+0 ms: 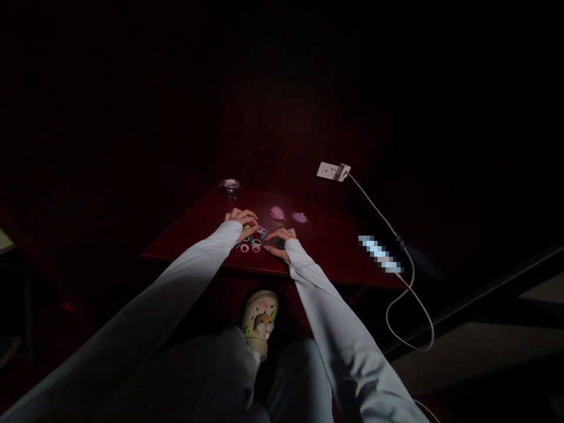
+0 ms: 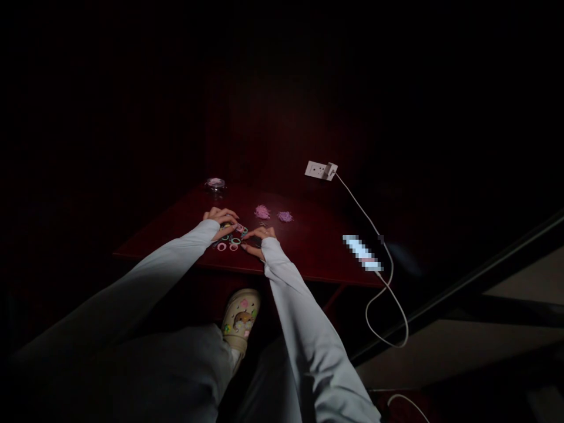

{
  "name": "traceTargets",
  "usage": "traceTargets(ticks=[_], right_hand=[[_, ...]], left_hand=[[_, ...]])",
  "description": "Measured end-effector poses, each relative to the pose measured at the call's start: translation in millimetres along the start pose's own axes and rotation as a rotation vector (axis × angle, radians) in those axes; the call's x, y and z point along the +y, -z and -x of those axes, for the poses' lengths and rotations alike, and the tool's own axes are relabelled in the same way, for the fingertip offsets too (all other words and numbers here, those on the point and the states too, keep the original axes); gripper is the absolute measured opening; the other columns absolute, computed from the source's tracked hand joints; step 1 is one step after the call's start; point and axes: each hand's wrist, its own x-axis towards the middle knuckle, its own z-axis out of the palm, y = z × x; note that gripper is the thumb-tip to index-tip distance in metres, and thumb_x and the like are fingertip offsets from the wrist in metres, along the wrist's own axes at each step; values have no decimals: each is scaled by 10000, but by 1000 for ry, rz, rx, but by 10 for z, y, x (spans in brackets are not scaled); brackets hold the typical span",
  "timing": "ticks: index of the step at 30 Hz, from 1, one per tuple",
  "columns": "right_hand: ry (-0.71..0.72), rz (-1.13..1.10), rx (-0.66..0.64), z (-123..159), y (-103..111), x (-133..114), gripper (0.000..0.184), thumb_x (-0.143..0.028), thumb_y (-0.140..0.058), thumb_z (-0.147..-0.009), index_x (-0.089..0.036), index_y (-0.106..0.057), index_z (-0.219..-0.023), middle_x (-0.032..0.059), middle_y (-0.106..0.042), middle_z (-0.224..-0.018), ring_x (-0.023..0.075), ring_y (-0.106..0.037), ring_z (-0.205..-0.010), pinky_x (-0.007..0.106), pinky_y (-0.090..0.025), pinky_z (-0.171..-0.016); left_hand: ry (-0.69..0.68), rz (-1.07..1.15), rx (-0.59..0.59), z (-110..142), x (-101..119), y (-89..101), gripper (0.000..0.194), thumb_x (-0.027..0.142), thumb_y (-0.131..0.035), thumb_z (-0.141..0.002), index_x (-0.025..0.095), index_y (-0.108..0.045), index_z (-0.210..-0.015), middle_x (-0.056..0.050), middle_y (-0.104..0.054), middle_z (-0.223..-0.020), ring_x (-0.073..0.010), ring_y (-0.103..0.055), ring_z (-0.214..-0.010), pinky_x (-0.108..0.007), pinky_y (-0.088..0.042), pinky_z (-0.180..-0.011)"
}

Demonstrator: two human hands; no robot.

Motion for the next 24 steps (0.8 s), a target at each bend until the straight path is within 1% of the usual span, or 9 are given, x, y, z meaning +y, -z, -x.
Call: traceTargets(ticks=[2,4,8,12,15,17,19,22,24], right_hand=[[-4,24,-16,74,20,-51,140,-320,-850,-851,-297,-852,-989,49,-748,-1032,257,-592,-1082,415,-491,-1002],[-24,48,-26,82,44,-73,155,-321,-848,-850,-303,-849,-1004,53,-738,-1041,267,-577,-1095,425,-489,-1006],[-73,92,-78,19,53,-63,126,-269,-881,-803,-294,-850,-922,45,-728,-1008,265,-552,-1071,427,-472,-1001],[-66,77,-109,-24,9,-31,74,-238,-868,-821,-286,-849,-875,47,-724,-1010,256,-560,-1071,438,-471,-1016],[-54,60,-85,-38,-29,5,84,-209,-872,-807,-280,-832,-793,44,-717,-1014,255,-569,-1089,456,-459,-1060],[-59,35,-52,-41,-29,28,82,-220,-868,-816,-279,-825,-778,42,-717,-1022,255,-578,-1106,456,-458,-1075],[-62,-9,-7,-39,5,43,43,-276,-834,-868,-284,-833,-826,43,-723,-1051,255,-584,-1141,445,-465,-1081],[-106,-47,79,-33,87,31,122,-367,-765,-940,-280,-838,-894,52,-731,-1093,261,-586,-1179,439,-475,-1080],[-133,-36,86,-21,127,-3,143,-390,-770,-937,-270,-838,-900,59,-734,-1093,264,-591,-1171,438,-484,-1063]], left_hand=[[11,-7,4,1,7,-11,179,415,-718,-961,286,-806,-875,-18,-771,-1271,-295,-498,-1148,-507,-352,-1022],[12,-7,-10,6,19,2,179,421,-726,-962,286,-806,-876,-17,-769,-1267,-294,-498,-1152,-505,-350,-1022],[-17,5,-44,21,28,32,177,439,-722,-964,301,-813,-899,-8,-776,-1246,-292,-501,-1161,-492,-356,-1007],[-13,-3,-5,17,0,-15,185,427,-709,-957,294,-814,-881,-7,-786,-1237,-286,-508,-1133,-493,-360,-1008],[-2,-7,-10,8,-13,-46,208,441,-699,-959,294,-813,-867,-11,-785,-1229,-290,-508,-1142,-496,-364,-1008],[11,-11,-21,4,-11,-47,202,430,-708,-958,289,-814,-860,-14,-781,-1232,-291,-507,-1150,-497,-361,-1014],[20,-14,-27,3,-9,-41,178,410,-722,-954,288,-814,-860,-11,-777,-1239,-290,-507,-1153,-498,-354,-1022],[8,-5,-24,5,-16,-43,168,408,-731,-949,299,-810,-847,0,-780,-1230,-287,-509,-1145,-494,-352,-1015],[-1,6,-5,6,-25,-53,194,423,-723,-954,296,-801,-829,0,-785,-1214,-285,-512,-1134,-488,-356,-1003]])
